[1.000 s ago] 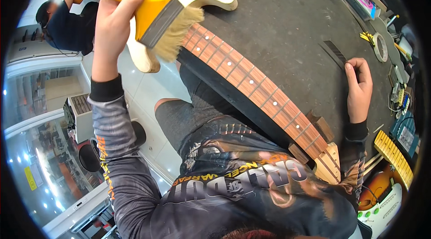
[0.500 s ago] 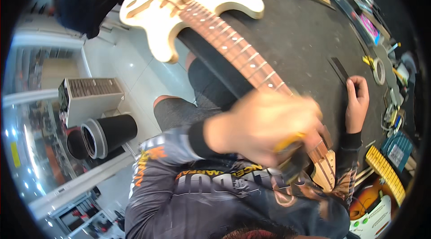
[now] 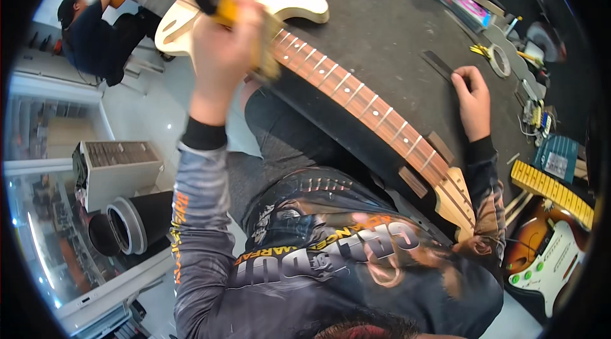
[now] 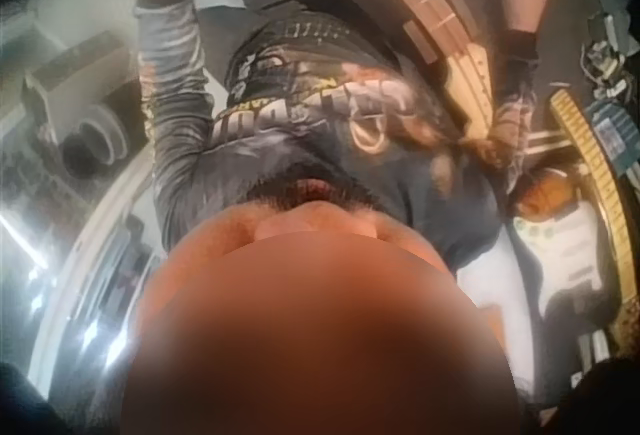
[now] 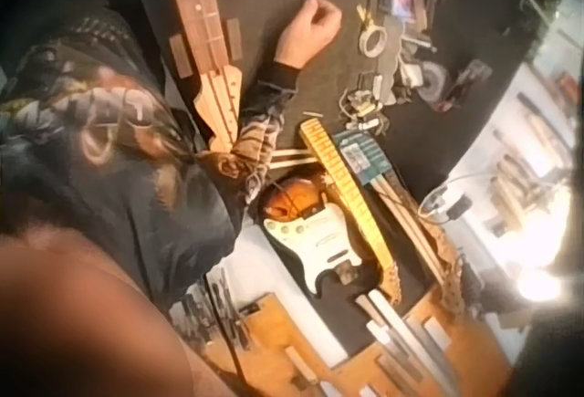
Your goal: The person cleans the fretboard of a guitar body using a brush and a thin metal tool, repeatedly brushing away debris and scraping between the frets.
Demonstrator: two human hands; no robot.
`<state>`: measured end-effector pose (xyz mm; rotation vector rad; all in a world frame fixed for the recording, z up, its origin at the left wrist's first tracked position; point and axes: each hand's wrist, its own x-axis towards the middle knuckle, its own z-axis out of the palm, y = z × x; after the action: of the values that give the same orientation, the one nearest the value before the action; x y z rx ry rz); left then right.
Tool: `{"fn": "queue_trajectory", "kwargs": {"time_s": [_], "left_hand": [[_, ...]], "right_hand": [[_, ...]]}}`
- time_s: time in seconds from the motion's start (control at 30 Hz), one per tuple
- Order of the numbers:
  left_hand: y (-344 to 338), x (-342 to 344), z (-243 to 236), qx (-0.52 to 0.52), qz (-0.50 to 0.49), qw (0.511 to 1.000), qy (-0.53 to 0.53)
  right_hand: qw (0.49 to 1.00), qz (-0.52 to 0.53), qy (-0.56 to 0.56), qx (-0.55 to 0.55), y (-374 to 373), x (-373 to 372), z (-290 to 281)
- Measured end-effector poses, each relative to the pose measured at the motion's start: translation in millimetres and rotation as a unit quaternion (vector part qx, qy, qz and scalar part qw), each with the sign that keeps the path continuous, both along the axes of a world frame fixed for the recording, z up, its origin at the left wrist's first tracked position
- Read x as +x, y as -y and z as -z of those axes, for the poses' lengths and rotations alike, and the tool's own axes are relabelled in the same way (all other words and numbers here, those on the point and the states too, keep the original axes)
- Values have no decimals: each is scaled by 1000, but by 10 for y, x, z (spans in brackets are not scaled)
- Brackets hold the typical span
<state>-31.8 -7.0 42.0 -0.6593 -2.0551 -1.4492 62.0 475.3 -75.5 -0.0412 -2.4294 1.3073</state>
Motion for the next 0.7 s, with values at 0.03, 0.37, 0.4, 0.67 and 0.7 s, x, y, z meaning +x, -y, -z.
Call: {"fn": "queue_trajectory", "kwargs": {"time_s": [0.03, 0.37, 0.4, 0.67, 0.7], "left_hand": [[-287, 208, 82, -48, 92, 994, 32], [-1067, 543, 4, -1, 208, 968, 141], [-566, 37, 94, -189, 76, 967, -155], [350, -55, -321, -103, 49, 992, 54], [435, -44, -318, -141, 74, 980, 118]], "right_hand": [[1000, 22, 11, 1, -28, 43, 18], [1000, 13, -15, -9, -126, 46, 90], [1000, 4, -17, -12, -71, 22, 55], [1000, 3, -16, 4, -90, 12, 85], [1000, 8, -13, 5, -102, 12, 92]]}}
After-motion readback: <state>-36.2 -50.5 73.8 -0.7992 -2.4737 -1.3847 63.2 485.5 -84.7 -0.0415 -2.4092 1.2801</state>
